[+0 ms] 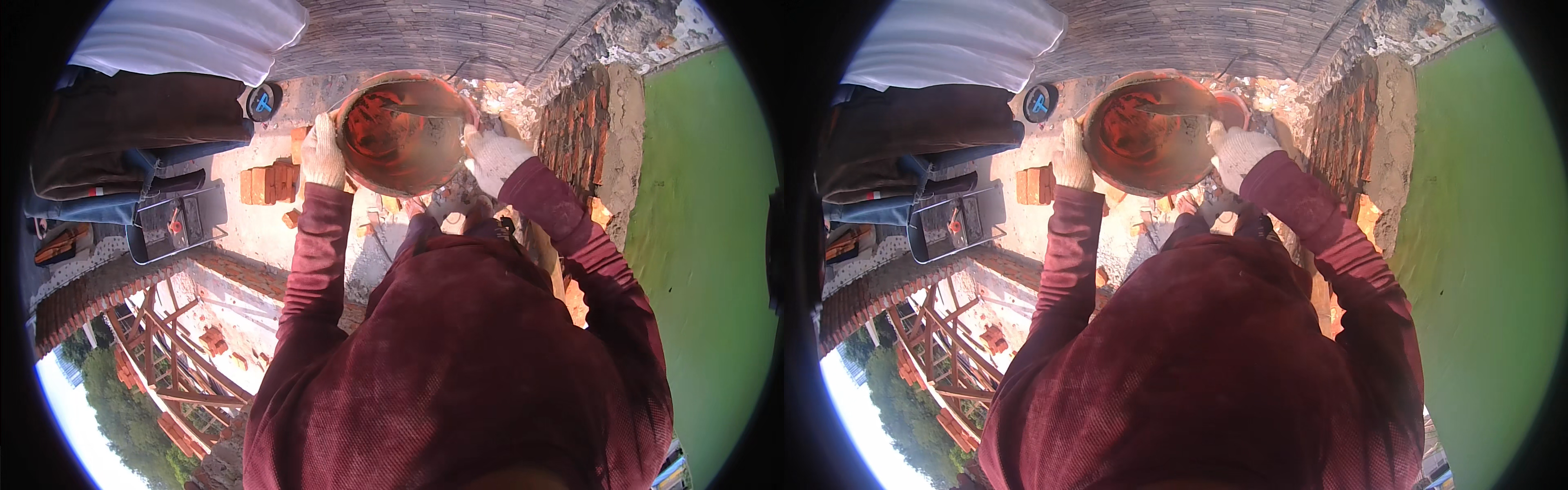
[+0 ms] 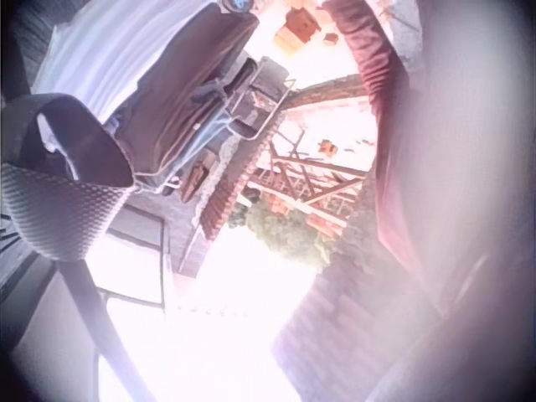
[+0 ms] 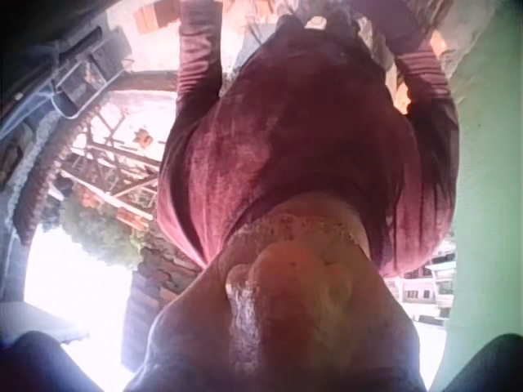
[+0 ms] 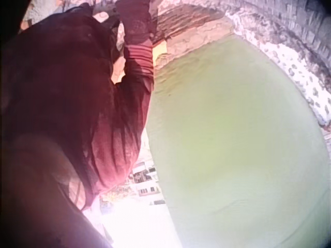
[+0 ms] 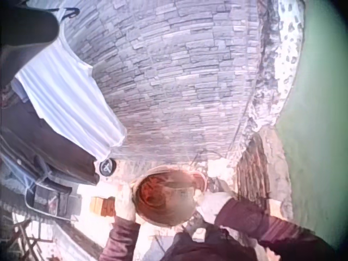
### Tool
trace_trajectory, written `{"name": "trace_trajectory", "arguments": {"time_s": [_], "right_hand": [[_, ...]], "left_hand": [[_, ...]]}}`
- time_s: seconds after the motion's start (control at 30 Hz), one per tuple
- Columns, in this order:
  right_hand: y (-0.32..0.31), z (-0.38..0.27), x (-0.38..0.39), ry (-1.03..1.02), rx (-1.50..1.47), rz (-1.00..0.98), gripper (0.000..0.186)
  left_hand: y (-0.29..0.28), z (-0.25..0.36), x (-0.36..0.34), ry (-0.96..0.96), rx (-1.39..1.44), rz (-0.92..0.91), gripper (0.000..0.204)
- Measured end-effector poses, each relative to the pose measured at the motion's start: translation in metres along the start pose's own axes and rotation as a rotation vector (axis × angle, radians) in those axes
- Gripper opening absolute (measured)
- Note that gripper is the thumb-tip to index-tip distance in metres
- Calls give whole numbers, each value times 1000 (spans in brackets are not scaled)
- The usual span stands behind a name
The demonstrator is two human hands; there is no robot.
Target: The person scoops mortar from a bucket with a trowel, applies it to a brick wall, and places bricks one by one. The person taps bricks into position and scrapes excess mortar from the joints.
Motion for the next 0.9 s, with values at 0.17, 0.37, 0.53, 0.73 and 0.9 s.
{"name": "trace_trajectory", "arguments": {"time_s": [0.17,0.37,0.53,0.73,0.9], "right_hand": [[12,-35,0,-94,136,12,51],[-15,-38,24,43,-347,179,45],[18,-22,-6,136,-979,-209,33],[14,-62,36,187,-1740,-603,38],[34,-38,59,-146,-2213,-690,51]], "left_hand": [[-3,35,-16,262,-354,-103,43],[12,60,-17,620,-509,-131,27],[24,75,-14,725,-386,-261,27],[16,72,-2,616,-461,-262,30],[37,47,1,557,-306,-144,35]]}}
Point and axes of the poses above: each hand's wrist, its own x-axis away from the middle knuckle, its own y-axis out of the palm, z = x × y, the point moved 2 cm from there along -x, towards the middle knuckle, and after that the axes turned 11 degrees about -z, right-handed, at the moved point
